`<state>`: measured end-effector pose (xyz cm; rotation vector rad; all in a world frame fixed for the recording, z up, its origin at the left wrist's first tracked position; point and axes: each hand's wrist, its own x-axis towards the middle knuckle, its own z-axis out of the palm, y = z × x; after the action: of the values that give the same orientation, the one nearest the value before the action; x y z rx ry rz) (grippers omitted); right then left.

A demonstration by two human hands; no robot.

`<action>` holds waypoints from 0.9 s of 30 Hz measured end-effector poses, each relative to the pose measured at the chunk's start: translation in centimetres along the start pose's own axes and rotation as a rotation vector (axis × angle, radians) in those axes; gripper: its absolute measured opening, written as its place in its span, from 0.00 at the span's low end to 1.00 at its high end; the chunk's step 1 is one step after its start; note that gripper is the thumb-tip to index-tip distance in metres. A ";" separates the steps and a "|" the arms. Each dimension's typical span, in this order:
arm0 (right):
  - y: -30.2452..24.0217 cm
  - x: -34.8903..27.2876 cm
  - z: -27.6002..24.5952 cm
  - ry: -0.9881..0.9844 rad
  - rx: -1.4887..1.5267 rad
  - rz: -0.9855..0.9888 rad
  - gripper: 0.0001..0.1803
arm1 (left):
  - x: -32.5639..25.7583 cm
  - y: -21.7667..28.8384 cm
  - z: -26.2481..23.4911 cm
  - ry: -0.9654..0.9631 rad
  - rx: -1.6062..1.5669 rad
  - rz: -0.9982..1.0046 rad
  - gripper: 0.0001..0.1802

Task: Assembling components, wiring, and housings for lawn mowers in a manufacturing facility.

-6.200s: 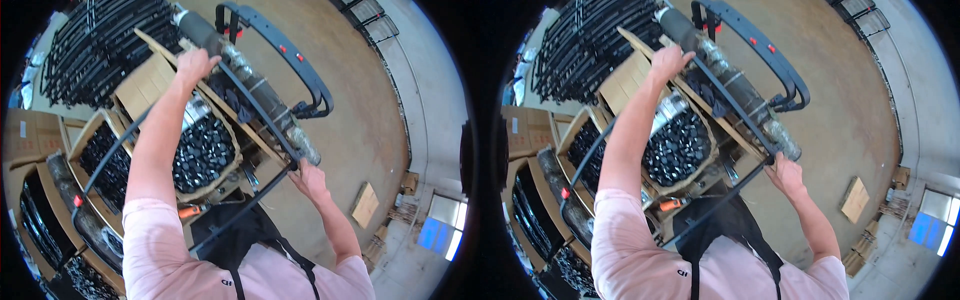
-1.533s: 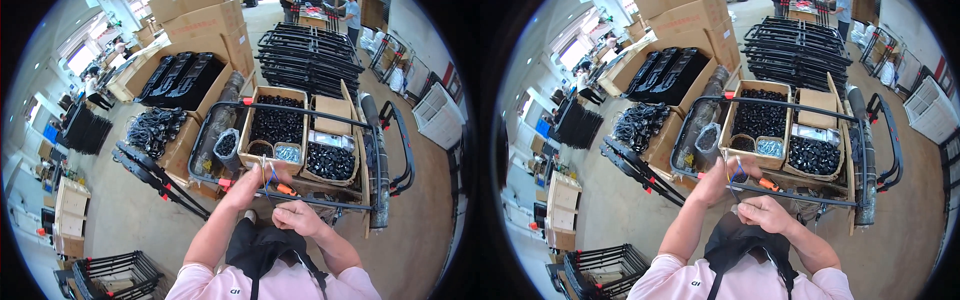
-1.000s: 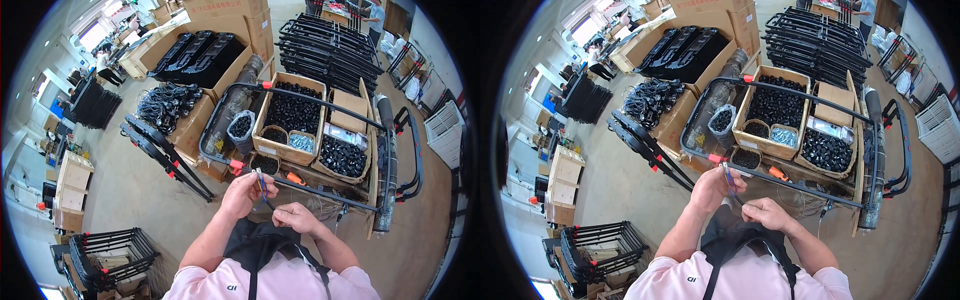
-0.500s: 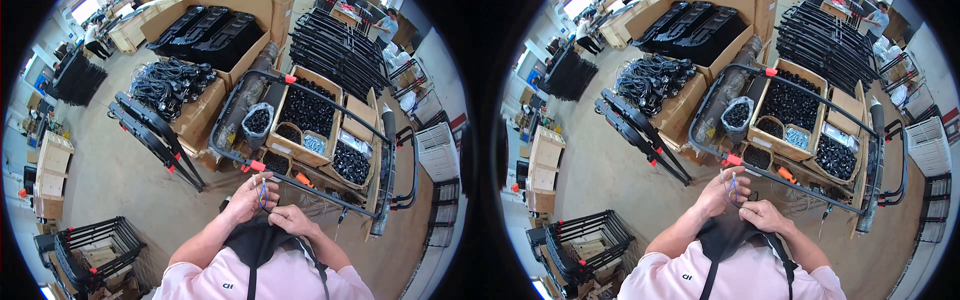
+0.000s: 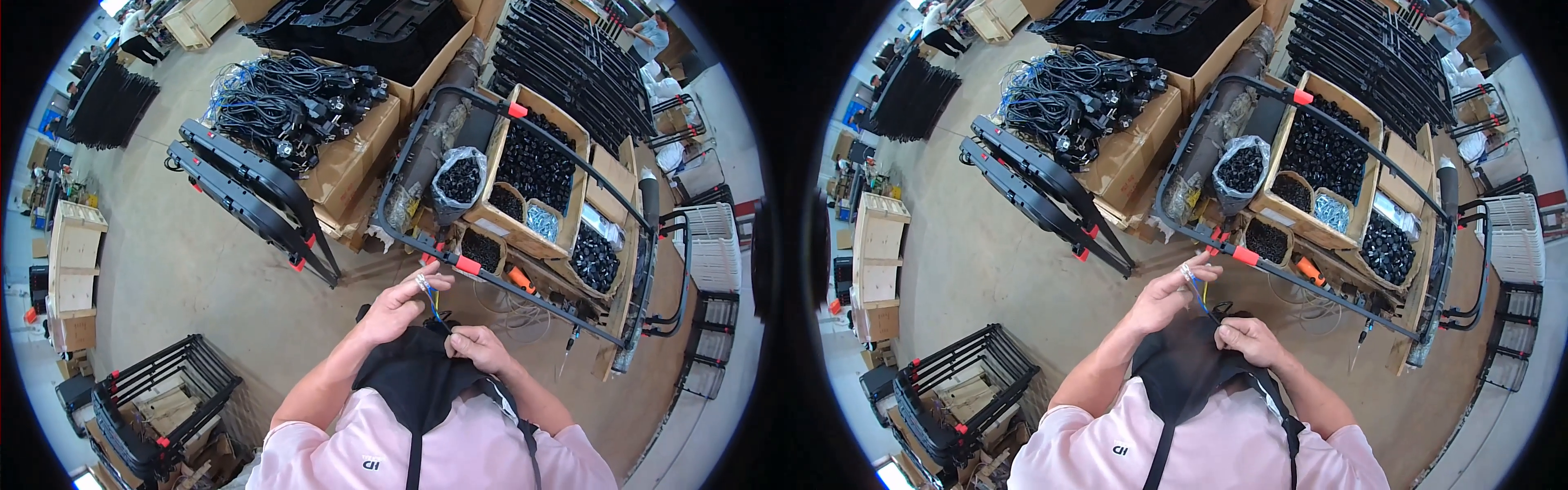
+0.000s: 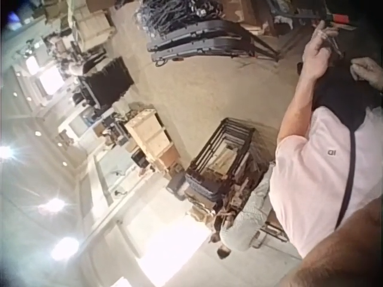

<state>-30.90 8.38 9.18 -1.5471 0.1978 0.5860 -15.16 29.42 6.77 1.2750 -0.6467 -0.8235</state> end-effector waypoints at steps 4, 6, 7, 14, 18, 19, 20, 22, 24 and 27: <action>1.2 1.9 0.9 0.006 0.066 0.084 0.26 | -0.3 -1.1 -1.5 0.050 -0.269 -0.145 0.19; 1.8 2.9 1.5 0.013 0.041 0.078 0.26 | -0.1 -2.2 -1.8 0.076 -0.071 -0.172 0.19; 2.2 3.5 2.0 0.035 0.025 0.092 0.26 | 0.0 -3.0 -1.9 0.108 0.130 -0.192 0.19; 7.5 8.5 3.8 0.168 -0.015 0.181 0.26 | 1.9 -11.4 -3.0 0.294 0.029 -0.306 0.16; 8.3 10.8 4.2 0.255 0.014 0.170 0.25 | 3.1 -13.6 -4.0 0.347 -0.109 -0.322 0.16; 8.3 11.2 4.3 0.300 0.041 0.127 0.25 | 3.2 -13.9 -4.4 0.337 -0.105 -0.325 0.16; 8.4 11.6 4.2 0.286 0.083 0.117 0.25 | 3.4 -14.3 -5.0 0.311 -0.083 -0.322 0.16; 8.8 12.3 4.1 0.286 0.070 0.112 0.24 | 3.6 -14.7 -6.2 0.236 -0.009 -0.322 0.17; 9.0 12.5 4.0 0.285 0.056 0.108 0.24 | 3.8 -15.1 -6.7 0.215 -0.009 -0.304 0.17; 8.3 12.7 4.0 0.276 0.102 0.130 0.24 | 4.3 -15.2 -7.1 0.193 -0.017 -0.300 0.17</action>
<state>-25.03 14.45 -4.02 -1.5195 0.5339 0.4541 -9.57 28.56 -9.61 1.4359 -0.2972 -0.9329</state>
